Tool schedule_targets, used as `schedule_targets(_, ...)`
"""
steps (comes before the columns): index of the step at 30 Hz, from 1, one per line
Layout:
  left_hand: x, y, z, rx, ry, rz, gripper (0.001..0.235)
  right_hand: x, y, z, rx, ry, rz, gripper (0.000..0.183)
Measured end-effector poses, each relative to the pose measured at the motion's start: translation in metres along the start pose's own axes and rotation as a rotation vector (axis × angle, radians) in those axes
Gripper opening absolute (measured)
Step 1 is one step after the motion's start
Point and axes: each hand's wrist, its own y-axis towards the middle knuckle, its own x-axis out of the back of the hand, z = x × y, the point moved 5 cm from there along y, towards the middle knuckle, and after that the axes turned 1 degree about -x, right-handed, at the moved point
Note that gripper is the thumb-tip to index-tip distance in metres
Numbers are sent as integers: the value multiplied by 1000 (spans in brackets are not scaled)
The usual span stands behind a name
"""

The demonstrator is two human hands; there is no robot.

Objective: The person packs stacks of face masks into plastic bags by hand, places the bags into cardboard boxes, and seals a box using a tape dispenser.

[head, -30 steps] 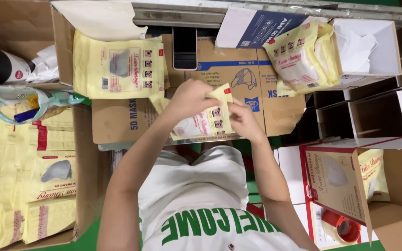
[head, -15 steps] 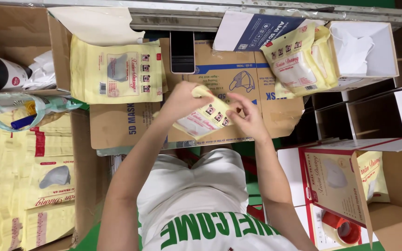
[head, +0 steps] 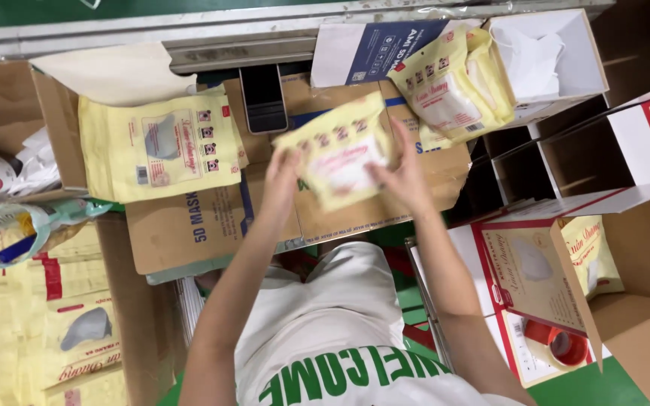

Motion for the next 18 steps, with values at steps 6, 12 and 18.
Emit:
schedule_targets(6, -10, -42, -10, -353, 859, 163, 74, 75, 73, -28, -120, -931, 7, 73)
schedule_targets(12, -15, -56, 8, -604, 1539, 230, 60, 49, 67, -17, 374, -1098, -175, 51)
schedule_targets(18, 4, -52, -8, -589, 1467, 166, 51, -91, -23, -23, 502, -432, 78, 21)
